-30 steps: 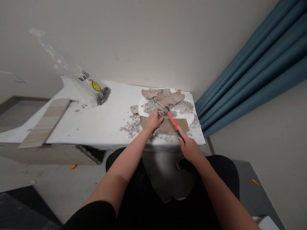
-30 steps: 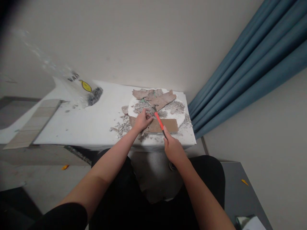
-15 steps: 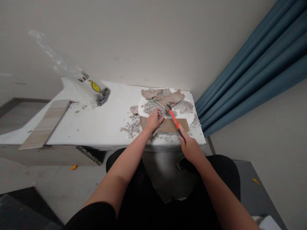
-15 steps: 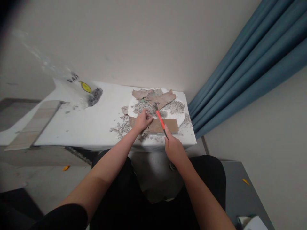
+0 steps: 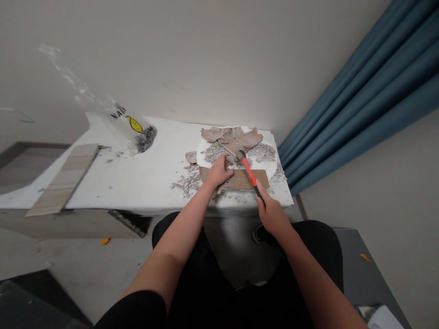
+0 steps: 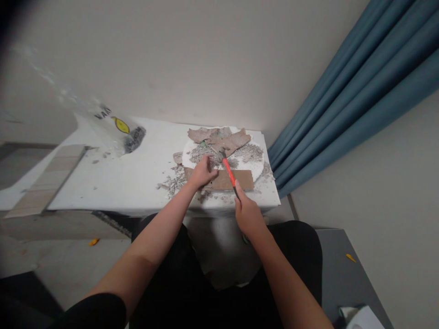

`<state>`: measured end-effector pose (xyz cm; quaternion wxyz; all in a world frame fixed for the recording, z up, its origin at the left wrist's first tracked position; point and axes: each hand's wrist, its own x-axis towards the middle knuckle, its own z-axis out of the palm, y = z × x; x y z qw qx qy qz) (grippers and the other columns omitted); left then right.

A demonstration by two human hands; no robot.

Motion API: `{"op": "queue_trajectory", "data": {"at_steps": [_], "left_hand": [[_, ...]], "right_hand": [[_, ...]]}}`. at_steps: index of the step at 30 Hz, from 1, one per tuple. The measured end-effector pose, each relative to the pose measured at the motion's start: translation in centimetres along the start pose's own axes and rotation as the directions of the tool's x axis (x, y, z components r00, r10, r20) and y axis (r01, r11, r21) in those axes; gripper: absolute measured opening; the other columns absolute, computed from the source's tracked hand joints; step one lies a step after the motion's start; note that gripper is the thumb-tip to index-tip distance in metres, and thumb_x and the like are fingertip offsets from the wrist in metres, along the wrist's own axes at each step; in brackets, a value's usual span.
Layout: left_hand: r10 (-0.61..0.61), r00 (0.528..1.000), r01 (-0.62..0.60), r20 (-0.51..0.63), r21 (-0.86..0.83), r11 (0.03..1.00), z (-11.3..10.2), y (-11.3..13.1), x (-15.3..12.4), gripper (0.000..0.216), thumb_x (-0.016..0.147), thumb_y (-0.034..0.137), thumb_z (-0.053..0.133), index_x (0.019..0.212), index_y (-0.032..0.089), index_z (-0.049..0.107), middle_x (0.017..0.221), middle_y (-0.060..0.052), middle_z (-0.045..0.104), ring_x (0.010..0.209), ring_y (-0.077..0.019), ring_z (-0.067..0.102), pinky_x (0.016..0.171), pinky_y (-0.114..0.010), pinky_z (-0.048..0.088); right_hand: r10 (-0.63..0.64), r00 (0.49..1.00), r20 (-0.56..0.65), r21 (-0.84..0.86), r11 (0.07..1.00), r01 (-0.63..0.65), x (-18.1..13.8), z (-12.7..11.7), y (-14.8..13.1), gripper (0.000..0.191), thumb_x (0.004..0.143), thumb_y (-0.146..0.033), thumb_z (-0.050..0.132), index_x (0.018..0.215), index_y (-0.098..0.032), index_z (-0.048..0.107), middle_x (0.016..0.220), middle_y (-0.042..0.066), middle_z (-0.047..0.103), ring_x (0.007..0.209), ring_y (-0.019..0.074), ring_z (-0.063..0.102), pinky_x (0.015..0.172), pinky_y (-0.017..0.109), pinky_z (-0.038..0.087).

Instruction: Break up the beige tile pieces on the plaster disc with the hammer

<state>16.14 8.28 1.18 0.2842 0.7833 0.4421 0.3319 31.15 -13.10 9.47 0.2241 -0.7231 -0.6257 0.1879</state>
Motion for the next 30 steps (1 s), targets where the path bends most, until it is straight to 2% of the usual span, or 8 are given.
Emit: {"op": "queue_trajectory", "data": {"at_steps": [6, 9, 12, 16, 19, 23, 27, 30], "left_hand": [[-0.071, 0.969, 0.038, -0.238, -0.144, 0.989, -1.4, -0.8, 0.9, 0.051, 0.084, 0.015, 0.047, 0.135, 0.017, 0.041, 0.112, -0.007, 0.068, 0.081, -0.0139, 0.062, 0.076, -0.028, 0.051], [-0.079, 0.946, 0.032, -0.315, -0.15, 0.988, -2.1, -1.3, 1.0, 0.038, 0.085, 0.018, 0.048, 0.123, 0.017, 0.054, 0.116, -0.009, 0.067, 0.088, -0.0156, 0.063, 0.076, -0.029, 0.052], [-0.081, 0.939, 0.047, -0.334, -0.11, 0.993, -2.6, -1.8, 1.0, 0.026, 0.083, 0.022, 0.052, 0.107, 0.018, 0.063, 0.122, -0.01, 0.064, 0.102, -0.0183, 0.063, 0.086, -0.031, 0.053], [-0.163, 0.934, 0.127, -0.316, -0.132, 0.983, -3.2, -2.5, 0.6, 0.046, 0.086, 0.023, 0.052, 0.131, 0.018, 0.054, 0.116, -0.009, 0.069, 0.104, -0.0188, 0.064, 0.093, -0.034, 0.051], [-0.184, 0.93, 0.166, -0.317, -0.085, 0.983, -4.0, -3.3, 0.2, 0.047, 0.087, 0.022, 0.05, 0.134, 0.019, 0.051, 0.118, -0.009, 0.069, 0.106, -0.0187, 0.064, 0.096, -0.034, 0.05], [-0.325, 0.889, 0.366, -0.322, 0.075, 0.928, -6.4, -5.1, -0.6, 0.038, 0.086, 0.019, 0.047, 0.123, 0.018, 0.057, 0.116, -0.011, 0.069, 0.101, -0.0209, 0.066, 0.091, -0.034, 0.052], [-0.475, 0.863, 0.502, -0.174, 0.408, 0.763, -8.7, -7.2, -2.4, 0.027, 0.082, 0.022, 0.053, 0.105, 0.018, 0.066, 0.11, -0.015, 0.071, 0.102, -0.0288, 0.066, 0.085, -0.038, 0.052], [-0.519, 0.838, 0.33, 0.169, 0.599, 0.729, -9.1, -8.3, -3.8, 0.017, 0.071, 0.022, 0.065, 0.088, 0.02, 0.071, 0.101, -0.014, 0.075, 0.097, -0.0308, 0.068, 0.081, -0.037, 0.051]], "right_hand": [[0.019, 0.999, 0.05, 0.002, 1.0, -0.019, 0.1, 0.9, 0.3, 0.062, 0.098, -0.023, 0.038, 0.16, -0.02, 0.029, 0.108, 0.012, 0.075, 0.098, 0.0278, 0.071, 0.082, 0.035, 0.053], [0.022, 0.999, 0.032, -0.004, 1.0, -0.022, 0.1, 1.1, 0.6, 0.062, 0.098, -0.022, 0.038, 0.16, -0.019, 0.028, 0.103, 0.011, 0.076, 0.095, 0.0268, 0.071, 0.081, 0.034, 0.052], [0.026, 0.997, 0.071, -0.023, 0.999, -0.024, 0.0, 1.2, 0.8, 0.061, 0.098, -0.023, 0.039, 0.159, -0.019, 0.032, 0.103, 0.012, 0.076, 0.093, 0.027, 0.072, 0.079, 0.034, 0.053], [0.013, 0.999, 0.03, -0.032, 0.999, -0.012, 0.0, 1.4, 0.7, 0.062, 0.099, -0.024, 0.037, 0.16, -0.02, 0.028, 0.108, 0.012, 0.075, 0.094, 0.0275, 0.072, 0.079, 0.034, 0.053], [0.009, 0.998, 0.058, -0.035, 0.999, -0.007, 0.1, 1.5, 0.5, 0.063, 0.099, -0.024, 0.038, 0.161, -0.022, 0.027, 0.109, 0.011, 0.075, 0.095, 0.0275, 0.072, 0.079, 0.034, 0.053], [0.011, 0.998, 0.069, -0.011, 1.0, -0.011, -0.3, 1.3, 0.8, 0.061, 0.099, -0.025, 0.037, 0.159, -0.021, 0.031, 0.115, 0.012, 0.074, 0.106, 0.029, 0.069, 0.089, 0.038, 0.053], [0.042, 0.999, -0.034, 0.01, 0.999, -0.042, -1.3, 0.5, 2.4, 0.06, 0.1, -0.029, 0.035, 0.159, -0.019, 0.033, 0.127, 0.014, 0.069, 0.121, 0.0306, 0.063, 0.099, 0.044, 0.05], [0.069, 0.996, -0.064, 0.0, 0.998, -0.069, -2.1, 0.2, 4.0, 0.06, 0.099, -0.032, 0.036, 0.157, -0.018, 0.036, 0.136, 0.013, 0.064, 0.128, 0.0298, 0.058, 0.103, 0.044, 0.048]]}}
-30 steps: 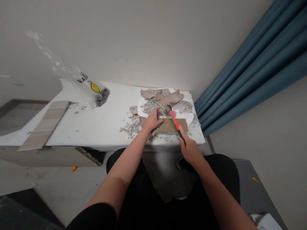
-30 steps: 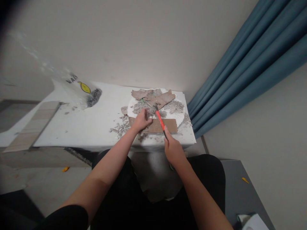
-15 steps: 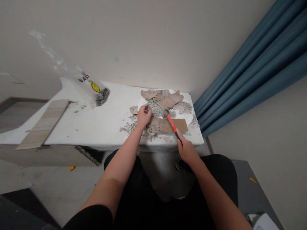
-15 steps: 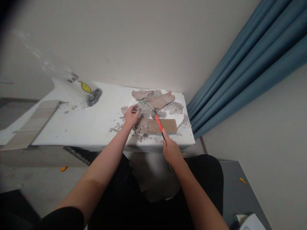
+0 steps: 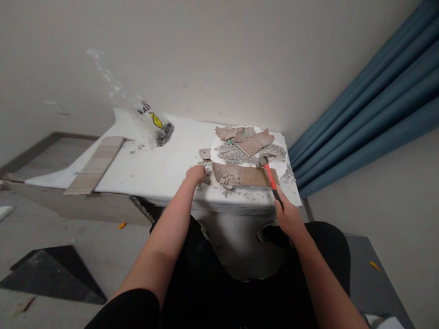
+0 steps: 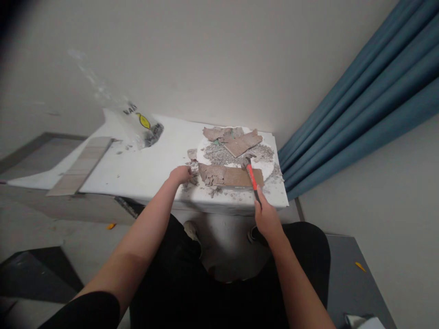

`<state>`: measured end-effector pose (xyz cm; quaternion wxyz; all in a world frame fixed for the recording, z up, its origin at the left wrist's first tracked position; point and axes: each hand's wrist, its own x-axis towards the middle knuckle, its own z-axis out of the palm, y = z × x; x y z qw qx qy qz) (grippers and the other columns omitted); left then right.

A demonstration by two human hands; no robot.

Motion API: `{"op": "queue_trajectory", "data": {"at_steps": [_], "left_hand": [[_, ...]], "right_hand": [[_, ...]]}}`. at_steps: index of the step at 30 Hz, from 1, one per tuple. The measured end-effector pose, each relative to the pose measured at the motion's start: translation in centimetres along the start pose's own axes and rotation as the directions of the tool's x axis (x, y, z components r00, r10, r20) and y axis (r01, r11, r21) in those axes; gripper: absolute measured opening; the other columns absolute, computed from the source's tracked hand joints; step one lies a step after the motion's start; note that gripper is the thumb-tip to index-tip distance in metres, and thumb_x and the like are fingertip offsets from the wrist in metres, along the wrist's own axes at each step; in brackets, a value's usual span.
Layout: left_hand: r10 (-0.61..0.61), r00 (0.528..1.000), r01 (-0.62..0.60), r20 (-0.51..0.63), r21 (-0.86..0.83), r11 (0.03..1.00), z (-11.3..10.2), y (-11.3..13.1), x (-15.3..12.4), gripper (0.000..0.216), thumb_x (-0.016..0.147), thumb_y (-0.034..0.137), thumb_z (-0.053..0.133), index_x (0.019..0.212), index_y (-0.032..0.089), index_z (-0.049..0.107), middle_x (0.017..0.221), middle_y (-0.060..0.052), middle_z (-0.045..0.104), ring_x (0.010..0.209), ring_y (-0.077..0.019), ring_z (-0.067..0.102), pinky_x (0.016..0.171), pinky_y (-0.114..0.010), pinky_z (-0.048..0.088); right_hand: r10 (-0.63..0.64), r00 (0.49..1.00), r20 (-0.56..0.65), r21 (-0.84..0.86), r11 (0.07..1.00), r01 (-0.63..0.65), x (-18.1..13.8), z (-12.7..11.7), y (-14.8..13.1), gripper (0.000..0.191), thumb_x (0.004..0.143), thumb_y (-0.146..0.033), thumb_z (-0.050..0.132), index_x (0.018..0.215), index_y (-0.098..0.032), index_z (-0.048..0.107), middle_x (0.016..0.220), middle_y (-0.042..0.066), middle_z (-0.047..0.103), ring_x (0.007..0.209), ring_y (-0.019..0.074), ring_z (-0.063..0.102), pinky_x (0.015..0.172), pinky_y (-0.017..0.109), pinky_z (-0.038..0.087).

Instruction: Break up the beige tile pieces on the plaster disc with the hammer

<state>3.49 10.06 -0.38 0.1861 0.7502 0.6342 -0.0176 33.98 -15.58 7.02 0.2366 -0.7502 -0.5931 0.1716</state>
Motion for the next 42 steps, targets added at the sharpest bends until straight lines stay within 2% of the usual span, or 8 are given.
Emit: {"op": "queue_trajectory", "data": {"at_steps": [4, 17, 22, 28, 31, 35, 37, 42], "left_hand": [[0.146, 0.979, -0.155, 0.141, 0.055, 0.986, 1.3, 0.0, -0.3, 0.019, 0.063, 0.015, 0.07, 0.079, 0.023, 0.073, 0.095, -0.008, 0.076, 0.095, -0.027, 0.07, 0.082, -0.031, 0.05], [0.093, 0.996, -0.092, -0.009, 0.059, 0.994, 2.8, 1.2, -0.3, 0.019, 0.068, 0.025, 0.069, 0.086, 0.019, 0.074, 0.103, -0.019, 0.073, 0.107, -0.0346, 0.067, 0.09, -0.04, 0.051], [0.061, 0.997, -0.06, -0.044, 0.019, 0.998, 1.7, 0.4, -0.1, 0.008, 0.068, 0.024, 0.07, 0.074, 0.02, 0.065, 0.091, -0.013, 0.072, 0.102, -0.031, 0.068, 0.088, -0.037, 0.05], [-0.033, 0.982, 0.015, -0.185, -0.101, 0.995, -0.8, -0.7, 0.0, 0.016, 0.078, 0.022, 0.065, 0.092, 0.02, 0.059, 0.08, -0.005, 0.068, 0.086, -0.0231, 0.065, 0.08, -0.034, 0.049], [-0.011, 0.931, -0.123, -0.364, -0.344, 0.931, -1.6, 0.7, 0.2, 0.008, 0.082, 0.026, 0.059, 0.086, 0.02, 0.062, 0.079, -0.006, 0.069, 0.078, -0.0204, 0.063, 0.076, -0.032, 0.049], [0.126, 0.889, -0.411, -0.44, -0.646, 0.644, -1.7, 4.9, 0.4, 0.024, 0.076, 0.037, 0.069, 0.088, 0.017, 0.069, 0.077, -0.004, 0.07, 0.073, -0.0179, 0.062, 0.072, -0.031, 0.051], [0.225, 0.869, -0.484, -0.441, -0.66, 0.575, -1.5, 7.2, 0.4, 0.026, 0.076, 0.038, 0.069, 0.092, 0.017, 0.072, 0.077, -0.003, 0.07, 0.073, -0.0172, 0.062, 0.072, -0.031, 0.051], [0.37, 0.806, -0.587, -0.461, -0.55, 0.594, -0.5, 11.5, 1.2, 0.022, 0.083, 0.039, 0.064, 0.085, 0.019, 0.073, 0.086, -0.004, 0.071, 0.079, -0.0171, 0.062, 0.076, -0.03, 0.049]], "right_hand": [[0.02, 1.0, -0.024, 0.001, 1.0, -0.02, -0.5, 0.4, 1.5, 0.061, 0.097, -0.032, 0.039, 0.157, -0.019, 0.037, 0.141, 0.011, 0.06, 0.13, 0.0283, 0.057, 0.106, 0.044, 0.048], [0.024, 1.0, -0.016, 0.037, 0.999, -0.023, -0.6, 1.2, 2.1, 0.06, 0.098, -0.029, 0.039, 0.157, -0.016, 0.035, 0.138, 0.014, 0.063, 0.135, 0.03, 0.052, 0.107, 0.046, 0.047], [0.021, 1.0, 0.015, 0.053, 0.998, -0.022, -0.5, 1.2, 2.2, 0.06, 0.099, -0.029, 0.037, 0.158, -0.017, 0.033, 0.144, 0.014, 0.057, 0.139, 0.029, 0.047, 0.11, 0.046, 0.045], [0.04, 0.999, 0.019, 0.077, 0.996, -0.042, -0.5, 1.4, 2.5, 0.061, 0.1, -0.031, 0.037, 0.158, -0.015, 0.033, 0.145, 0.015, 0.056, 0.139, 0.0296, 0.047, 0.111, 0.048, 0.044], [0.041, 0.999, 0.01, 0.099, 0.994, -0.042, -0.5, 1.6, 2.7, 0.06, 0.099, -0.031, 0.037, 0.158, -0.014, 0.034, 0.146, 0.014, 0.056, 0.141, 0.0281, 0.045, 0.114, 0.047, 0.04], [0.032, 0.999, 0.004, 0.121, 0.992, -0.032, -0.6, 1.8, 2.8, 0.061, 0.099, -0.031, 0.038, 0.158, -0.015, 0.035, 0.146, 0.013, 0.056, 0.14, 0.0274, 0.047, 0.115, 0.045, 0.039], [0.032, 0.999, 0.009, 0.127, 0.991, -0.033, -0.6, 1.7, 2.8, 0.061, 0.099, -0.032, 0.038, 0.158, -0.015, 0.034, 0.145, 0.013, 0.056, 0.138, 0.0281, 0.049, 0.113, 0.045, 0.041], [0.028, 0.999, 0.023, 0.138, 0.99, -0.031, -0.7, 1.4, 3.0, 0.06, 0.1, -0.031, 0.038, 0.158, -0.019, 0.033, 0.139, 0.013, 0.062, 0.133, 0.0287, 0.054, 0.109, 0.046, 0.044]]}}
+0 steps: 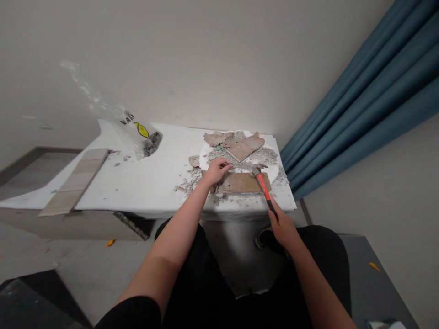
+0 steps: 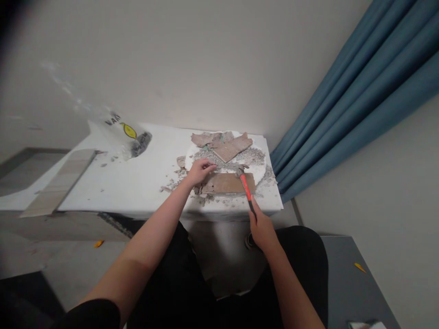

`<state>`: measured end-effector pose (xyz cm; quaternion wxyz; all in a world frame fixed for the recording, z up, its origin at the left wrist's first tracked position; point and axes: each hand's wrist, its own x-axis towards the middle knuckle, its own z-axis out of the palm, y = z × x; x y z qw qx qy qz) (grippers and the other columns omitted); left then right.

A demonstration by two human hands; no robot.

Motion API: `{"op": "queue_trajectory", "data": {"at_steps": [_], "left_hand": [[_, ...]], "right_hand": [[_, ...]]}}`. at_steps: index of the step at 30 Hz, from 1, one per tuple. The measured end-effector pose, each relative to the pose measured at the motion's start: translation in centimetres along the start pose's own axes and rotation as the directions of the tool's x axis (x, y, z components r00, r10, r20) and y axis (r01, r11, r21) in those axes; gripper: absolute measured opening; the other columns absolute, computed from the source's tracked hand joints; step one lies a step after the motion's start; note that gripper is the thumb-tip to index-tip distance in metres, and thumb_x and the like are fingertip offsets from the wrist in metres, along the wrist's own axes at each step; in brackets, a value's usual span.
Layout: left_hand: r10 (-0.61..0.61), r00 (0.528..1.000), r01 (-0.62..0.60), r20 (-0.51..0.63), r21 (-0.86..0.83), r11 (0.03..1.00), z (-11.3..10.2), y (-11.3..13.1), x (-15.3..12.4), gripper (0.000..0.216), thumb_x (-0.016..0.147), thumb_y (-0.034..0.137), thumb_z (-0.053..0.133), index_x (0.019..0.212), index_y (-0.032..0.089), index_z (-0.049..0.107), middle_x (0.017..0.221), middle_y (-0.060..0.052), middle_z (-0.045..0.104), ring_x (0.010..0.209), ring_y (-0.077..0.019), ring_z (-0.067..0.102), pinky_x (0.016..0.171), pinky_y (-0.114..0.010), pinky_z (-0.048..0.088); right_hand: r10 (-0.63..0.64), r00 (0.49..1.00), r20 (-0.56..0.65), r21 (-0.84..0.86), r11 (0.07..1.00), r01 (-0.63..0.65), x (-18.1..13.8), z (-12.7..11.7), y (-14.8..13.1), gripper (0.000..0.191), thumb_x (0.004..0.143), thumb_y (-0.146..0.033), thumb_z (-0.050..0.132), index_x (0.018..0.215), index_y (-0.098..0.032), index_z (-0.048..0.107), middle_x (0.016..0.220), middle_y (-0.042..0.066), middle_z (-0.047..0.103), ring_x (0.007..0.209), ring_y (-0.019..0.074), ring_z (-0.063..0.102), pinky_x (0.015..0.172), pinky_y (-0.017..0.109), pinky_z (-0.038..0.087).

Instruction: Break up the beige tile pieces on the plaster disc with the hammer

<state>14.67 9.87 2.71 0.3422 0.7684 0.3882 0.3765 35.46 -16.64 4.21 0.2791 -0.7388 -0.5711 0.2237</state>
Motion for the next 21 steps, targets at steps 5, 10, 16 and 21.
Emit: {"op": "queue_trajectory", "data": {"at_steps": [5, 10, 16, 21], "left_hand": [[-0.007, 0.993, -0.004, 0.12, 0.086, 0.996, 1.9, -0.2, 0.9, 0.019, 0.084, 0.035, 0.063, 0.084, 0.018, 0.071, 0.082, -0.004, 0.072, 0.077, -0.0187, 0.062, 0.076, -0.031, 0.047], [-0.008, 0.991, -0.008, 0.135, 0.12, 0.993, 2.0, -0.5, 0.8, 0.02, 0.085, 0.036, 0.062, 0.083, 0.018, 0.071, 0.08, -0.003, 0.072, 0.076, -0.0189, 0.062, 0.075, -0.031, 0.046], [-0.008, 0.99, -0.013, 0.138, 0.147, 0.989, 1.8, -0.5, 0.7, 0.02, 0.085, 0.035, 0.061, 0.082, 0.018, 0.07, 0.08, -0.004, 0.072, 0.075, -0.0188, 0.062, 0.073, -0.031, 0.044], [-0.017, 0.99, -0.003, 0.138, 0.147, 0.989, 1.9, -0.5, 0.7, 0.02, 0.085, 0.036, 0.061, 0.082, 0.018, 0.07, 0.081, -0.004, 0.073, 0.075, -0.0191, 0.062, 0.073, -0.031, 0.044]], "right_hand": [[0.01, 1.0, 0.007, -0.008, 1.0, -0.01, 0.0, -0.3, 0.0, 0.058, 0.1, -0.03, 0.038, 0.157, -0.018, 0.036, 0.132, 0.015, 0.066, 0.128, 0.0307, 0.059, 0.106, 0.048, 0.046], [0.004, 0.999, 0.032, -0.005, 1.0, -0.004, 0.0, -0.4, 0.2, 0.06, 0.1, -0.03, 0.038, 0.158, -0.016, 0.032, 0.131, 0.016, 0.067, 0.127, 0.0303, 0.06, 0.104, 0.046, 0.048], [-0.003, 1.0, 0.03, -0.015, 1.0, 0.003, -0.1, -0.3, 0.3, 0.06, 0.101, -0.031, 0.037, 0.159, -0.016, 0.032, 0.128, 0.016, 0.069, 0.124, 0.0306, 0.062, 0.102, 0.046, 0.049], [0.003, 1.0, 0.019, -0.007, 1.0, -0.003, 0.0, -0.2, 0.5, 0.06, 0.1, -0.031, 0.039, 0.158, -0.018, 0.033, 0.133, 0.014, 0.066, 0.126, 0.0291, 0.06, 0.101, 0.043, 0.05]]}}
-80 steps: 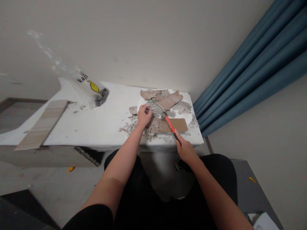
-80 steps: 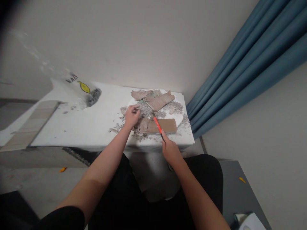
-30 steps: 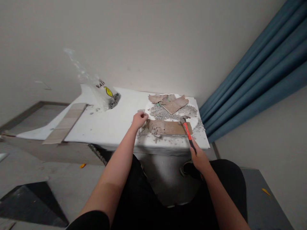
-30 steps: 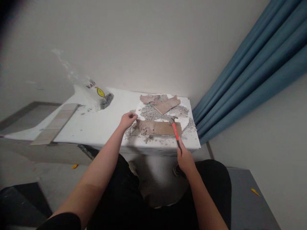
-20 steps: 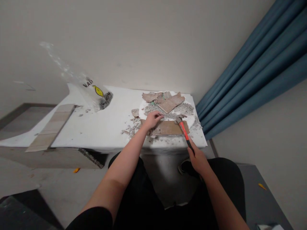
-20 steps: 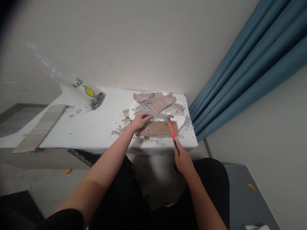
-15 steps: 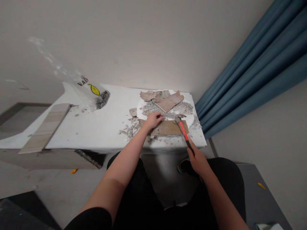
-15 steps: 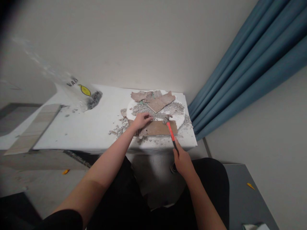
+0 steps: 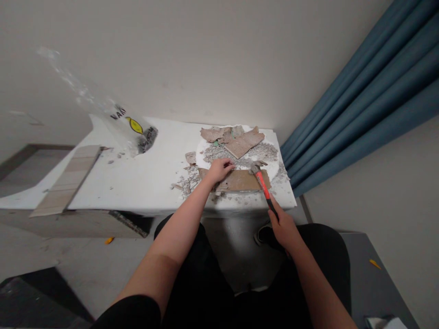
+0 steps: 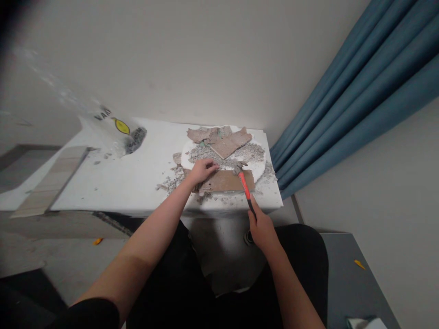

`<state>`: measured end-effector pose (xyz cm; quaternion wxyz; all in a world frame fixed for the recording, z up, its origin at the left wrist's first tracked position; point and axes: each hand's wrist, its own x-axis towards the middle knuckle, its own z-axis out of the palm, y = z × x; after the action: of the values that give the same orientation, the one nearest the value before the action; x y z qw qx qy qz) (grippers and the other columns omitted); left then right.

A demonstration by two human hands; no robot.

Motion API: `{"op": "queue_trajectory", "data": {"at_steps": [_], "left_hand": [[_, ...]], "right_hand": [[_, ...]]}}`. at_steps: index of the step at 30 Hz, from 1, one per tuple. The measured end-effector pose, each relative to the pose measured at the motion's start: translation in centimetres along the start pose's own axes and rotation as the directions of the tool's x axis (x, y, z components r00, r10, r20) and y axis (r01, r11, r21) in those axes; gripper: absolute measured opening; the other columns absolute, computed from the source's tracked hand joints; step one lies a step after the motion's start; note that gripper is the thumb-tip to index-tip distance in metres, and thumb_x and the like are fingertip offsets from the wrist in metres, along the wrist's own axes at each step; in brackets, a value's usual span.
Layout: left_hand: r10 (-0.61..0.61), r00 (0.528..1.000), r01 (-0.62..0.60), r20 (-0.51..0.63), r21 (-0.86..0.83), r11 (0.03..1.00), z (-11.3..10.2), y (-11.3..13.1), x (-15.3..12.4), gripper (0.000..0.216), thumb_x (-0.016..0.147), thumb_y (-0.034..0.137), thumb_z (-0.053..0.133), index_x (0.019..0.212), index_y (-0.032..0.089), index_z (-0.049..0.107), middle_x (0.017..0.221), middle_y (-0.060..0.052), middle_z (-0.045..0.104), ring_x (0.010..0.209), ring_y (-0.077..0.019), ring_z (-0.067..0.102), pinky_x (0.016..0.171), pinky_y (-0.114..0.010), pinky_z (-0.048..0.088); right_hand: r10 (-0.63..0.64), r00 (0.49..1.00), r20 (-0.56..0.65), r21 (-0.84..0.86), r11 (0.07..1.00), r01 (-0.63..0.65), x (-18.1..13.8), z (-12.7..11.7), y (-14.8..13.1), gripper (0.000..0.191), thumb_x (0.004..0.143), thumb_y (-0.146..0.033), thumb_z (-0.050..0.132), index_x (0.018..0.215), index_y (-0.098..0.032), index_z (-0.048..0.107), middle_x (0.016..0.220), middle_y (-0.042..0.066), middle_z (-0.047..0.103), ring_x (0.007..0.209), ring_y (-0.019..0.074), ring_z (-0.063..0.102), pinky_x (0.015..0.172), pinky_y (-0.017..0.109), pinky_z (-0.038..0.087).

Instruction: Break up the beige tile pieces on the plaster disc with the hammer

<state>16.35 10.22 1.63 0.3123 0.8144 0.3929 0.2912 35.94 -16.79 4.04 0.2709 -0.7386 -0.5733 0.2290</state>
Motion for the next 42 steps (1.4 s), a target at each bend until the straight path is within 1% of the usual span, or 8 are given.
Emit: {"op": "queue_trajectory", "data": {"at_steps": [12, 16, 20, 26, 30, 35, 38, 42], "left_hand": [[-0.004, 1.0, 0.005, -0.004, 0.029, 1.0, 0.3, 0.0, -0.1, 0.019, 0.085, 0.035, 0.061, 0.085, 0.019, 0.071, 0.085, -0.005, 0.074, 0.078, -0.0195, 0.064, 0.077, -0.031, 0.048], [-0.016, 0.999, 0.016, -0.037, -0.009, 1.0, 0.6, 0.1, -0.5, 0.023, 0.084, 0.032, 0.062, 0.102, 0.02, 0.07, 0.087, -0.004, 0.074, 0.079, -0.0188, 0.066, 0.08, -0.031, 0.049], [-0.015, 0.996, 0.01, -0.091, -0.055, 0.998, 1.0, 0.1, -0.9, 0.035, 0.084, 0.029, 0.064, 0.118, 0.021, 0.062, 0.088, -0.003, 0.074, 0.079, -0.0179, 0.067, 0.081, -0.031, 0.05], [-0.021, 0.994, 0.01, -0.103, -0.112, 0.994, 1.3, 0.2, -1.2, 0.054, 0.081, 0.022, 0.064, 0.132, 0.02, 0.046, 0.083, 0.0, 0.073, 0.077, -0.0172, 0.067, 0.081, -0.031, 0.049], [-0.019, 0.994, 0.006, -0.109, -0.122, 0.993, 1.4, 0.2, -1.2, 0.054, 0.08, 0.022, 0.064, 0.13, 0.02, 0.045, 0.084, 0.0, 0.073, 0.078, -0.0174, 0.067, 0.081, -0.031, 0.049], [-0.039, 0.994, 0.026, -0.1, -0.124, 0.992, 1.4, 0.4, -1.3, 0.051, 0.08, 0.021, 0.063, 0.128, 0.02, 0.045, 0.082, 0.0, 0.071, 0.076, -0.0172, 0.066, 0.078, -0.031, 0.049], [-0.025, 0.993, 0.01, -0.115, -0.129, 0.992, 1.4, 0.4, -1.3, 0.05, 0.08, 0.019, 0.062, 0.127, 0.018, 0.045, 0.082, 0.0, 0.071, 0.075, -0.0169, 0.065, 0.076, -0.03, 0.048], [-0.037, 0.994, 0.022, -0.106, -0.136, 0.99, 1.4, 0.4, -1.3, 0.049, 0.079, 0.019, 0.062, 0.125, 0.019, 0.045, 0.08, 0.0, 0.07, 0.074, -0.0168, 0.065, 0.074, -0.03, 0.048]], "right_hand": [[0.028, 1.0, 0.013, -0.005, 1.0, -0.028, 0.1, -0.3, -0.7, 0.06, 0.1, -0.032, 0.038, 0.158, -0.016, 0.034, 0.138, 0.015, 0.062, 0.134, 0.0292, 0.053, 0.109, 0.046, 0.044], [-0.005, 1.0, -0.02, -0.02, 1.0, 0.004, 0.5, -1.8, -2.7, 0.059, 0.1, -0.03, 0.038, 0.157, -0.018, 0.036, 0.142, 0.013, 0.059, 0.139, 0.0288, 0.048, 0.111, 0.047, 0.042], [-0.128, 0.99, -0.053, -0.017, 0.992, 0.128, 1.2, -3.1, -6.0, 0.061, 0.1, -0.03, 0.039, 0.16, -0.023, 0.028, 0.149, 0.009, 0.053, 0.139, 0.0288, 0.048, 0.109, 0.046, 0.044], [-0.12, 0.991, 0.061, -0.046, 0.991, 0.123, 2.3, -2.4, -8.1, 0.06, 0.099, -0.027, 0.038, 0.159, -0.021, 0.032, 0.124, 0.012, 0.071, 0.122, 0.0309, 0.062, 0.103, 0.046, 0.048], [-0.121, 0.992, 0.035, -0.065, 0.99, 0.123, 2.6, -2.3, -8.6, 0.061, 0.1, -0.03, 0.036, 0.16, -0.019, 0.03, 0.112, 0.012, 0.075, 0.115, 0.0307, 0.066, 0.101, 0.044, 0.049], [-0.115, 0.992, 0.055, -0.083, 0.989, 0.119, 2.7, -2.4, -8.9, 0.06, 0.099, -0.027, 0.038, 0.158, -0.02, 0.035, 0.115, 0.012, 0.074, 0.11, 0.0306, 0.068, 0.098, 0.043, 0.05], [-0.124, 0.992, 0.024, -0.086, 0.988, 0.125, 2.6, -2.2, -8.9, 0.06, 0.099, -0.028, 0.037, 0.159, -0.021, 0.033, 0.113, 0.011, 0.074, 0.105, 0.0297, 0.069, 0.097, 0.043, 0.05], [-0.105, 0.994, 0.043, -0.105, 0.988, 0.109, 2.7, -2.2, -8.8, 0.062, 0.098, -0.027, 0.039, 0.159, -0.022, 0.032, 0.112, 0.011, 0.075, 0.105, 0.0307, 0.07, 0.095, 0.044, 0.051]]}}
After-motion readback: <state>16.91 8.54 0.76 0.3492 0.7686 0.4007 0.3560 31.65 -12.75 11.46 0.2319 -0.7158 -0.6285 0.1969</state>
